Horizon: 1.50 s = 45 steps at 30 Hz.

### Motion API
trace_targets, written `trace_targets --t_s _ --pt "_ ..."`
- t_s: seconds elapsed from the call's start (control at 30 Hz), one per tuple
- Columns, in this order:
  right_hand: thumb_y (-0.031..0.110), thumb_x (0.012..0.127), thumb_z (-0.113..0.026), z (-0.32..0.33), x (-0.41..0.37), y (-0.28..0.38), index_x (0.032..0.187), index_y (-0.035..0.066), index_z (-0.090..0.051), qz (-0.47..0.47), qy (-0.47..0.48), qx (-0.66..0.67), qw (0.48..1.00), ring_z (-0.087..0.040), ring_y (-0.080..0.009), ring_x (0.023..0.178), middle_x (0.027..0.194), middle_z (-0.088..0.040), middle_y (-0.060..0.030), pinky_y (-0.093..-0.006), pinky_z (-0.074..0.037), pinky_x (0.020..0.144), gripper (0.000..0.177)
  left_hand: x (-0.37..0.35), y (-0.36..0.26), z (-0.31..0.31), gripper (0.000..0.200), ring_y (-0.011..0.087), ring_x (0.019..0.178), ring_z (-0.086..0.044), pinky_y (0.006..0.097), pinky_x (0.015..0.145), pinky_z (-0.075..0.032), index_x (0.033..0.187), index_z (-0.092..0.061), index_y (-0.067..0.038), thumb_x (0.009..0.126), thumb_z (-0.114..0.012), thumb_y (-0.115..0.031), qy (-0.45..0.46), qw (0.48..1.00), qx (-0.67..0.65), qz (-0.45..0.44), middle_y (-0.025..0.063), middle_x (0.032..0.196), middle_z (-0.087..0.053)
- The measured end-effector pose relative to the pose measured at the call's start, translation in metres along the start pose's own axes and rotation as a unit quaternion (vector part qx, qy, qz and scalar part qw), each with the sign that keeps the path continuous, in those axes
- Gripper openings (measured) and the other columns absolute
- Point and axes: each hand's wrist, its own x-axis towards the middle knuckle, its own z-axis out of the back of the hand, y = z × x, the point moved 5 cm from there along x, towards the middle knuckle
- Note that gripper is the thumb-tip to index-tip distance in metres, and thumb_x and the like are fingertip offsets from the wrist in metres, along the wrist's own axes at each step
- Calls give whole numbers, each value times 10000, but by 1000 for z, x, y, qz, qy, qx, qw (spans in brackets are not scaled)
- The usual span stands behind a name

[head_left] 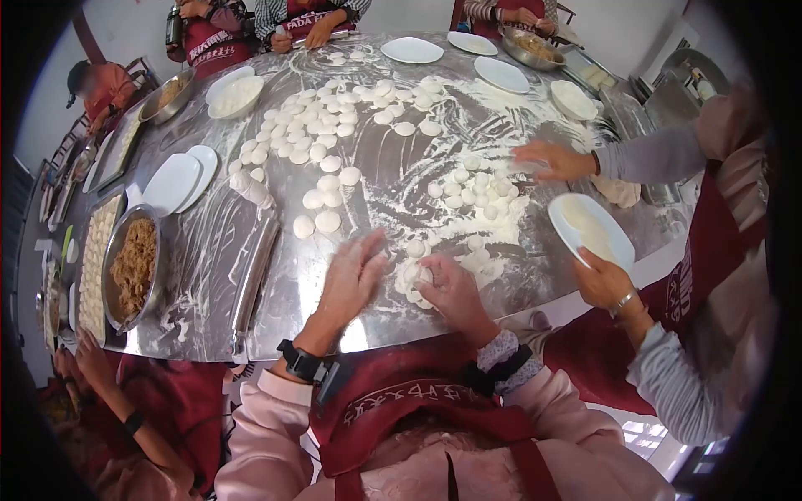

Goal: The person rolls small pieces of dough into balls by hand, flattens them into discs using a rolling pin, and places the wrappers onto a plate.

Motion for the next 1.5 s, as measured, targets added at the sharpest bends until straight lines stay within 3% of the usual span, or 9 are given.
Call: trace_targets --t_s 0.17,0.5,0.57,0.87,0.9,0.97,1.07,1.43,1.5 --pt "80 854 -694 -16 9 -9 1060 24 -556 -38 40 380 923 -558 -88 772 864 -611 -32 -254 -487 714 254 -15 -2 -25 380 88 753 -591 235 692 -493 1247 -583 -58 884 -662 -139 118 961 -227 102 41 938 -653" --pt "50 883 -639 12 -4 1 1054 30 -517 -69 111 103 986 -516 -64 792 878 -557 6 -213 -450 702 210 -27 14 -14 239 69 840 -605 195 764 -492 1124 -580 -21 893 -635 -45 79 876 -435 192 23 951 -649" --pt "50 897 -600 -1 -2 0 1068 41 -532 -46 96 401 910 -526 -62 821 923 -560 -8 -203 -441 713 184 -28 11 -14 247 85 855 -615 205 769 -503 1136 -568 -18 900 -632 -56 78 866 -451 199 32 945 -647" --pt "24 875 -570 -1 -1 -38 1129 22 -555 -93 69 402 908 -600 -136 864 1000 -619 -80 -239 -486 769 255 -29 30 -13 198 112 850 -622 230 759 -500 1099 -599 -8 902 -584 -19 7 819 -535 206 74 983 -674" --pt "24 875 -570 3 -2 -30 1129 22 -555 -93 69 402 908 -600 -136 864 1000 -619 -80 -239 -486 769 255 -29 36 -4 206 108 826 -612 245 727 -505 1111 -602 -21 907 -577 -20 2 870 -441 222 71 958 -679" --pt "7 825 -593 22 -4 -3 1118 14 -574 2 -6 55 998 -609 -237 914 1040 -612 -133 -311 -499 822 294 -33 30 -1 196 193 784 -631 300 718 -523 1088 -600 -22 902 -616 -81 65 978 -140 142 81 941 -666" --pt "33 819 -619 -2 -9 -11 1171 38 -576 161 -23 -125 979 -568 -290 1058 1131 -565 -152 -363 -468 933 355 -32 -11 -4 255 310 805 -633 374 734 -516 1098 -602 -43 868 -659 -138 68 985 155 -14 125 931 -643" --pt "35 752 -671 4 -12 -5 1145 45 -586 187 19 -79 979 -539 -355 1054 1110 -550 -165 -434 -456 922 402 -31 3 -15 339 340 870 -617 397 755 -507 1121 -619 -90 791 -684 -42 121 991 57 1 134 1010 -598" --pt "48 753 -684 1 -11 -8 1136 47 -588 183 30 -80 979 -547 -347 1039 1101 -551 -160 -433 -463 908 395 -34 3 -19 367 337 884 -607 404 771 -506 1140 -609 -99 785 -694 -64 127 983 102 -78 135 1031 -594"
